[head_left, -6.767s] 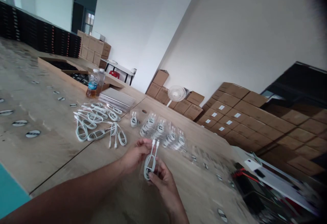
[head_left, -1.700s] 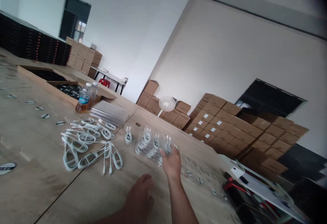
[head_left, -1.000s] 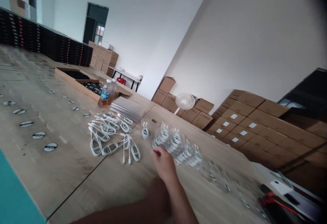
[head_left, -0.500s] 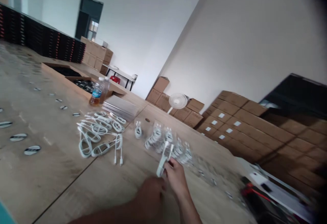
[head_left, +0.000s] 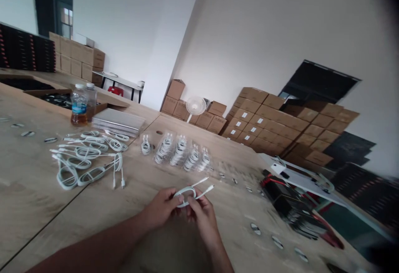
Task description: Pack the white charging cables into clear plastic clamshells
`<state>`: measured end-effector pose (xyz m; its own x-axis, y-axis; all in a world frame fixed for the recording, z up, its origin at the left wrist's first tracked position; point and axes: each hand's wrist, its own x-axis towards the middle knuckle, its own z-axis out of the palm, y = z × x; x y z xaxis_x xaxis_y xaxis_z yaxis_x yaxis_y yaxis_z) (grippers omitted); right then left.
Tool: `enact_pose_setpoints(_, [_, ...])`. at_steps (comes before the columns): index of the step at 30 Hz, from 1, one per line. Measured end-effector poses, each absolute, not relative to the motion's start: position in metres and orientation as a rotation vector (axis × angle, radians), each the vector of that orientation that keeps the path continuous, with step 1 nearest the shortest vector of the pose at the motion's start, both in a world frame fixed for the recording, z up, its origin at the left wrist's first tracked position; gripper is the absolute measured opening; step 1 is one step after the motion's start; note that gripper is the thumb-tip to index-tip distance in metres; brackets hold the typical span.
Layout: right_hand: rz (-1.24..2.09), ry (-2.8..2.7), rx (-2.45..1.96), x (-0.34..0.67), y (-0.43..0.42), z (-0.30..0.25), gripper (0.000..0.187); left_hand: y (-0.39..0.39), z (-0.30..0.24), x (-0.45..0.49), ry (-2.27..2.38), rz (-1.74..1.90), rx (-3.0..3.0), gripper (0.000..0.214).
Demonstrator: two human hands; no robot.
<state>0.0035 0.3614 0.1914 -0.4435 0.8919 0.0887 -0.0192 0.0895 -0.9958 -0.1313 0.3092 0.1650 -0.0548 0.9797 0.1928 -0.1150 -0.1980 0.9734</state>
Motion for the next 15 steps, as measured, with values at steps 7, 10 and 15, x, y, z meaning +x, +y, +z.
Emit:
enact_pose_setpoints(7, [1.569, -1.345, -0.869, 0.010, 0.361, 0.193, 0.036, 0.311, 0.163, -0.132, 1.188, 1.542, 1.130, 0.036])
enact_pose_setpoints(10, [1.592, -1.273, -0.909, 0.009, 0.359, 0.195, 0.037, 0.302, 0.169, -0.134, 1.299, 1.516, 1.547, 0.024])
enact_pose_setpoints(15, [1.551, -1.264, -0.905, 0.008, 0.358, 0.194, 0.036, 0.296, 0.175, -0.136, 1.318, 1.365, 1.786, 0.019])
